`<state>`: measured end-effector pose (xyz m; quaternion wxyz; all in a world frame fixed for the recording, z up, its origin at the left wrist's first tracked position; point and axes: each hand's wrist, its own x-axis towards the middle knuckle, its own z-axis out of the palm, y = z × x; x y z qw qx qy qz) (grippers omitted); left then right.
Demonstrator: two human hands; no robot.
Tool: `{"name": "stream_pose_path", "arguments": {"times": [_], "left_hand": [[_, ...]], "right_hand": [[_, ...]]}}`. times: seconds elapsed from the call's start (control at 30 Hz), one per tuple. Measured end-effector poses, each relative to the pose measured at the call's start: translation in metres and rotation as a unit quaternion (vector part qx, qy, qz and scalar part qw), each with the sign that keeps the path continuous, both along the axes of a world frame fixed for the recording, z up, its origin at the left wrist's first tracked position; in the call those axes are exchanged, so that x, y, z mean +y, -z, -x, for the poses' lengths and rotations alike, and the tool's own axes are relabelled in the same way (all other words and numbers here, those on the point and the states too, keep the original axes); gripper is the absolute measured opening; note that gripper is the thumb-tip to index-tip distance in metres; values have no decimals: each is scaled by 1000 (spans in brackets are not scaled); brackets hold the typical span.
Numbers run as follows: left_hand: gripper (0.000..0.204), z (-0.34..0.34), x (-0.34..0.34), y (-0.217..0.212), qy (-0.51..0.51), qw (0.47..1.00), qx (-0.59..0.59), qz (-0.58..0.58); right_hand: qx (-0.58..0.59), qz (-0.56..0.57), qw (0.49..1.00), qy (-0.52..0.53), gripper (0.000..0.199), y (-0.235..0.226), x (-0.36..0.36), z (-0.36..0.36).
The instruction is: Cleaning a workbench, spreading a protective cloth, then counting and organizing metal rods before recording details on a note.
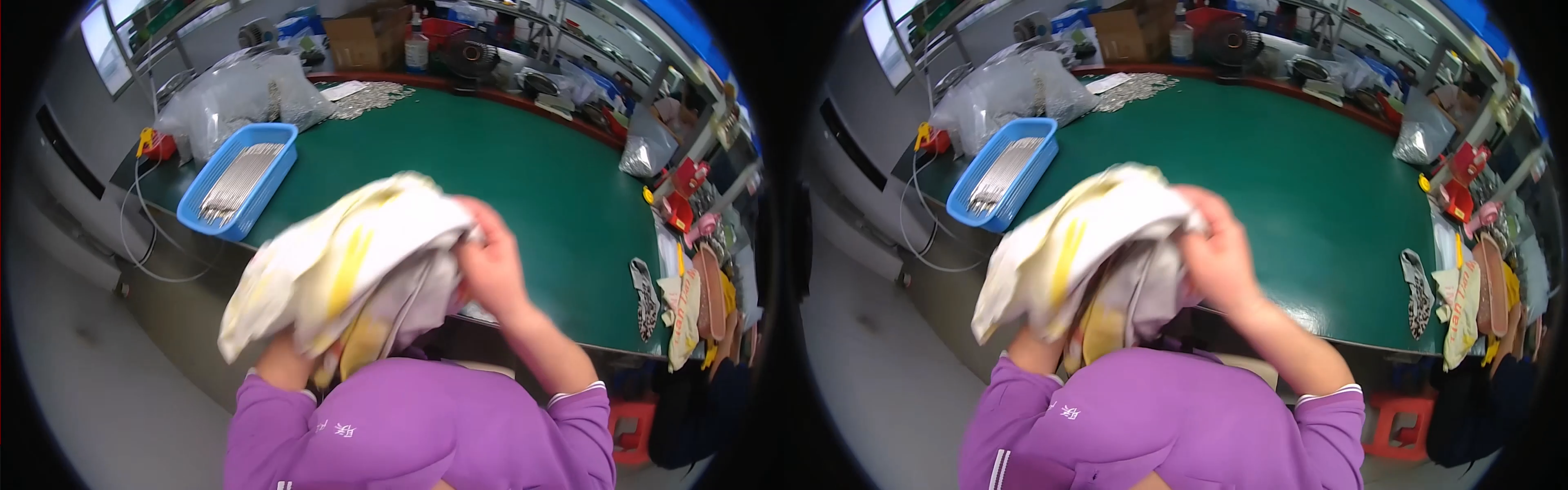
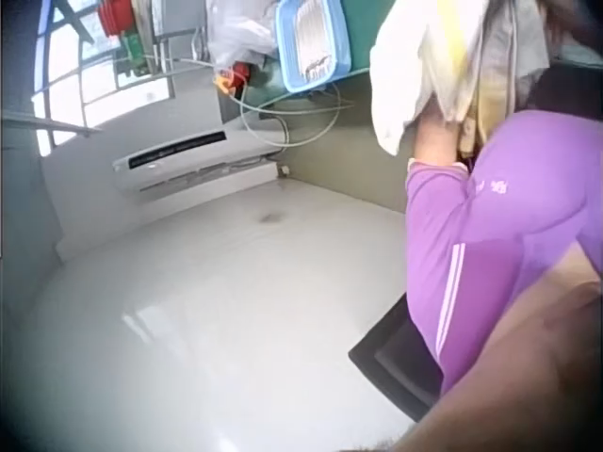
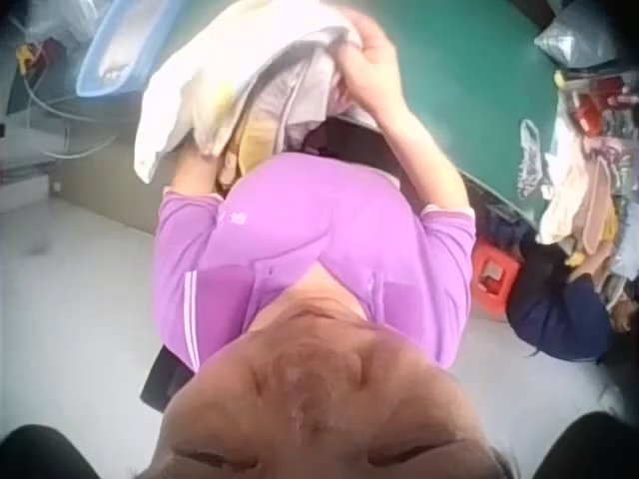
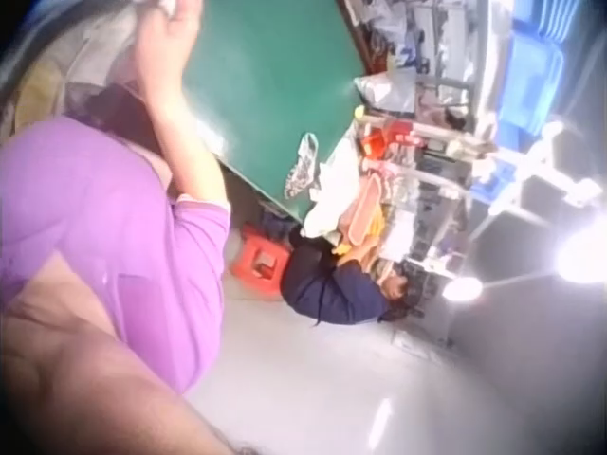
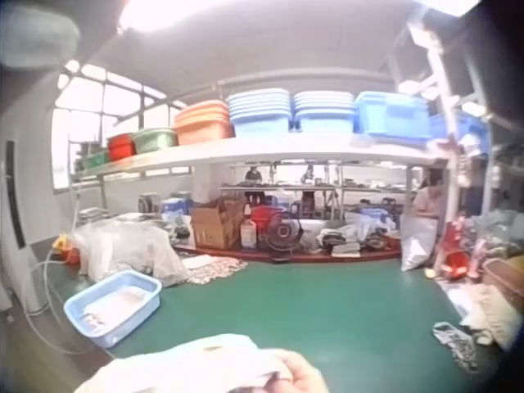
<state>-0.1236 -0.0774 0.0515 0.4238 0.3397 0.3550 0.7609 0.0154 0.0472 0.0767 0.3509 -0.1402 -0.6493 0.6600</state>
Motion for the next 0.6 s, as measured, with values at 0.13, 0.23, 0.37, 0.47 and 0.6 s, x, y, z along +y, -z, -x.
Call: {"name": "stream_pose_path", "arguments": {"times": [0.13, 0.23, 0.37, 0.47, 0.6], "left_hand": [[77, 1, -1, -7, 118, 990, -74, -28], [93, 1, 34, -5, 58, 994, 89, -1], [42, 3, 67, 1, -52, 998, 24, 17], [32, 15, 66, -6, -62, 998, -28, 18], [32, 27, 57, -21, -73, 997, -4, -7]], "right_hand": [[30, 100, 994, -41, 28, -47, 45, -7], [-53, 59, 991, -103, 40, -43, 36, -1], [-134, -210, 968, -14, 56, -37, 55, -14], [-217, -35, 975, -33, 84, -30, 84, -37], [-289, 58, 925, -240, 69, -18, 90, -55]]}}
